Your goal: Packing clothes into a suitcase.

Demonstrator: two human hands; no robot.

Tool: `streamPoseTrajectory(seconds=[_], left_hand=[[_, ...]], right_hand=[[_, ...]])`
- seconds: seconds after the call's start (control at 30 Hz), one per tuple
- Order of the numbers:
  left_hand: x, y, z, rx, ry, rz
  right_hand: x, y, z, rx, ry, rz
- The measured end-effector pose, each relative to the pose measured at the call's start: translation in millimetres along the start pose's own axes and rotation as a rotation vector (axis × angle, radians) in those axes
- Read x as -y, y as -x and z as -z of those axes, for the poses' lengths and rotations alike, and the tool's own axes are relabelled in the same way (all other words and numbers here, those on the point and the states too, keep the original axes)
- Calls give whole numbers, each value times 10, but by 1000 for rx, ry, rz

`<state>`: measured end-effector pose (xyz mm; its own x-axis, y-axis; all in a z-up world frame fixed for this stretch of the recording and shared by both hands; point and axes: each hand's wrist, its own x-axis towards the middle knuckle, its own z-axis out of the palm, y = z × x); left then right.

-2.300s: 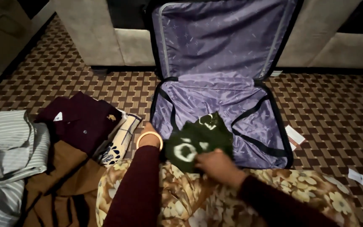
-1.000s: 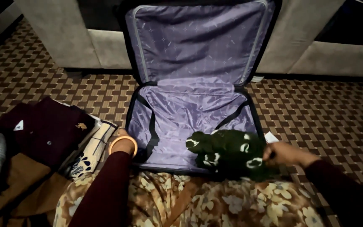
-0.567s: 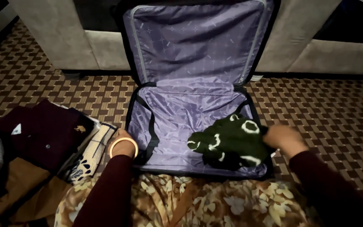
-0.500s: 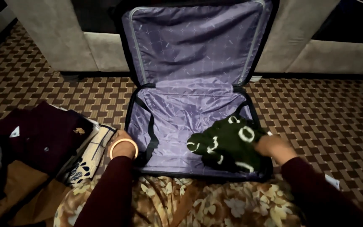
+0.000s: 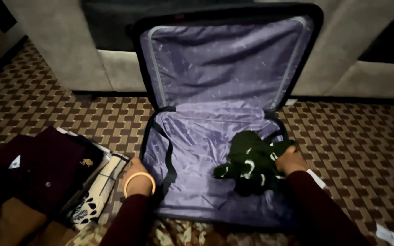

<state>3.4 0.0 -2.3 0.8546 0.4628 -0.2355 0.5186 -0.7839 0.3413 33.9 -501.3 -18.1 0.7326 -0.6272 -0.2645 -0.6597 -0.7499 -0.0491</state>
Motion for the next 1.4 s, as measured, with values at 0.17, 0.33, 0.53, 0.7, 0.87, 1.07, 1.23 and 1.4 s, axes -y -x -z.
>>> streamPoseTrajectory(seconds=[0.17, 0.33, 0.53, 0.7, 0.87, 1.07, 1.23, 1.4], left_hand=[[40, -148, -96, 2, 3, 8], [34, -307, -217, 3, 31, 69], [91, -419, -348, 57, 471, 426], [113, -396, -345, 16, 189, 82], [47, -149, -104, -2, 333, 171], [96, -281, -243, -50, 132, -70], [122, -291, -173, 22, 168, -6], [124, -382, -340, -5, 261, 6]], right_hand=[[312, -744, 23, 56, -95, -46], [546, -993, 30, 64, -103, -45], [249, -521, -489, -216, 216, 272], [434, 1032, 31, 228, 680, 408], [359, 1139, -564, 144, 276, 607], [461, 1842, 99, 486, -351, 722], [106, 1314, 600, 654, -1196, 392], [-78, 405, 497, 418, -1046, 498]])
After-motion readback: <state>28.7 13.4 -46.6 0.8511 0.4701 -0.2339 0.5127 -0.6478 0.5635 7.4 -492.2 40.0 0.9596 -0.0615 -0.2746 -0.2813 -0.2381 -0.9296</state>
